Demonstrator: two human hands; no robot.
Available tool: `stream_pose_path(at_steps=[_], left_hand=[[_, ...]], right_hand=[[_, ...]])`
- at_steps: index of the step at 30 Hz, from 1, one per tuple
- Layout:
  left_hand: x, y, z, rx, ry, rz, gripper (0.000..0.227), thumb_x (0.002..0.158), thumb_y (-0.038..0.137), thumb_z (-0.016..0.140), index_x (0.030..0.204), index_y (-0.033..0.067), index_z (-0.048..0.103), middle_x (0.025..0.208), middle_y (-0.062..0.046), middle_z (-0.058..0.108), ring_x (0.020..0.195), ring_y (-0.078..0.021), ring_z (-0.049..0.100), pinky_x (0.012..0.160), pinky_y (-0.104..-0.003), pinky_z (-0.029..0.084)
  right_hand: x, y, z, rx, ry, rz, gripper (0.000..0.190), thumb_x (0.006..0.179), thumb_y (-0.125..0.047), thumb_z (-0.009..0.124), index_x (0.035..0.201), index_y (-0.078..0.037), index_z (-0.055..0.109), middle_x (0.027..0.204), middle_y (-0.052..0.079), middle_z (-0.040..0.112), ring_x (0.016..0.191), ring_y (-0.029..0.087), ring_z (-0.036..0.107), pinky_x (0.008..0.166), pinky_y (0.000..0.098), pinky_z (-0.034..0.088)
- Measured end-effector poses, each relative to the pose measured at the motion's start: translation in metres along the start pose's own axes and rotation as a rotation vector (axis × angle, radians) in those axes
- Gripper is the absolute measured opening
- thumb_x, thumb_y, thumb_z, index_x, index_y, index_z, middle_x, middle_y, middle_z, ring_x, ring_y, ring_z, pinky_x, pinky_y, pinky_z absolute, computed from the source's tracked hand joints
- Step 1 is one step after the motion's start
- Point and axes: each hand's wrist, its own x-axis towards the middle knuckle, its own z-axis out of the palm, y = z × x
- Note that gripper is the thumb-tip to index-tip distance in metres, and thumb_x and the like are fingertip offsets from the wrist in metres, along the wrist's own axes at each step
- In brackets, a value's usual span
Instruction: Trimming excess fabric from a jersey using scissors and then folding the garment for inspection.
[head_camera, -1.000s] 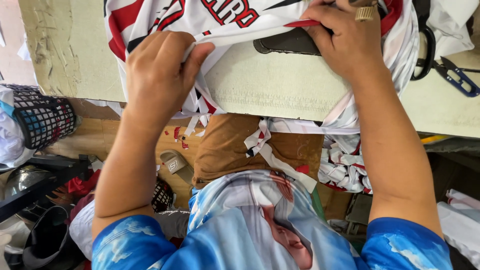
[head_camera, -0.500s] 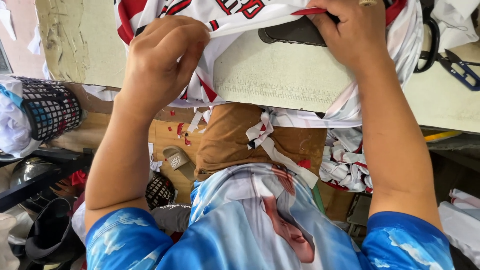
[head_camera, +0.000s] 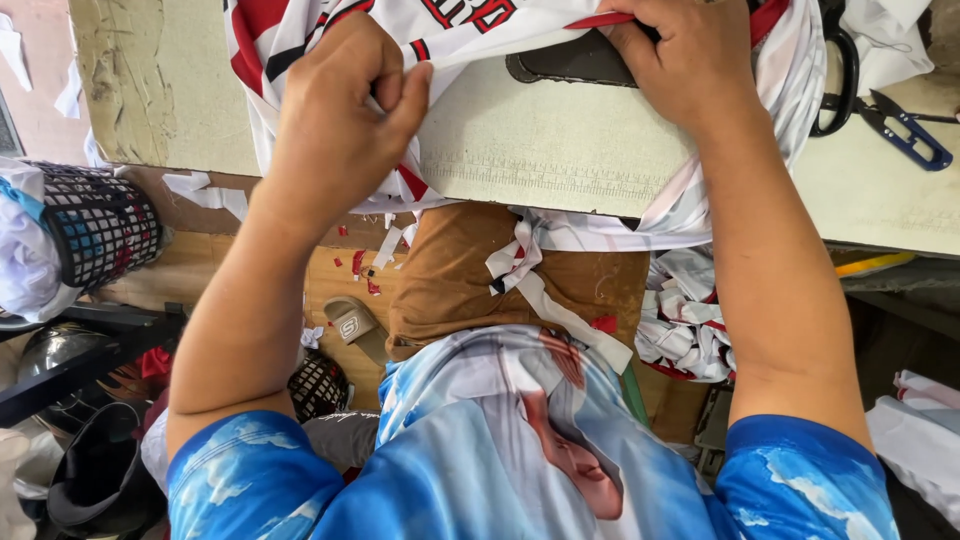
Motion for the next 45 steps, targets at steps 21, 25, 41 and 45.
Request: stream_pose_path(at_steps=[21, 25, 41, 45], left_hand=[[0.006, 0.018, -0.013, 0.359, 0.095, 0.410, 0.021, 0.117, 0.007, 0.068, 0.105, -0.0100, 0.065, 0.121, -0.024, 0.069, 0.106, -0.0399, 0.070, 0.087, -0.048, 0.060], [-0.007, 0.038, 0.010, 0.039, -0.063, 0.426, 0.009, 0.110, -0.010, 0.052, 0.118, -0.0096, 0.056, 0.097, -0.017, 0.060, 0.081, -0.0331, 0.060, 0.072, -0.045, 0.051], [-0.020, 0.046, 0.025, 0.086, -0.456, 0.548, 0.027, 0.096, 0.006, 0.055, 0.123, 0.0046, 0.060, 0.080, -0.006, 0.052, 0.063, -0.0302, 0.058, 0.055, -0.044, 0.045], [0.006, 0.017, 0.041, -0.204, -0.470, 0.540, 0.026, 0.105, 0.021, 0.067, 0.088, 0.0016, 0.068, 0.089, -0.012, 0.062, 0.080, -0.0349, 0.056, 0.069, -0.049, 0.044]], right_hand=[[-0.004, 0.004, 0.006, -0.026, -0.005, 0.093, 0.012, 0.117, -0.023, 0.079, 0.124, -0.014, 0.084, 0.115, 0.005, 0.078, 0.105, 0.033, 0.067, 0.078, 0.0464, 0.046], [-0.006, 0.009, 0.012, 0.008, 0.045, 0.059, 0.015, 0.110, -0.010, 0.079, 0.124, -0.014, 0.084, 0.117, 0.004, 0.080, 0.108, 0.031, 0.070, 0.089, 0.0444, 0.048], [-0.017, -0.110, -0.036, 0.078, 0.129, -0.330, 0.010, 0.105, -0.014, 0.080, 0.114, -0.019, 0.080, 0.111, 0.000, 0.078, 0.106, 0.026, 0.065, 0.088, 0.0393, 0.040], [-0.036, -0.112, -0.026, 0.135, 0.072, -0.313, 0.006, 0.105, -0.012, 0.073, 0.106, -0.011, 0.080, 0.110, 0.004, 0.077, 0.110, 0.027, 0.070, 0.090, 0.0372, 0.046]])
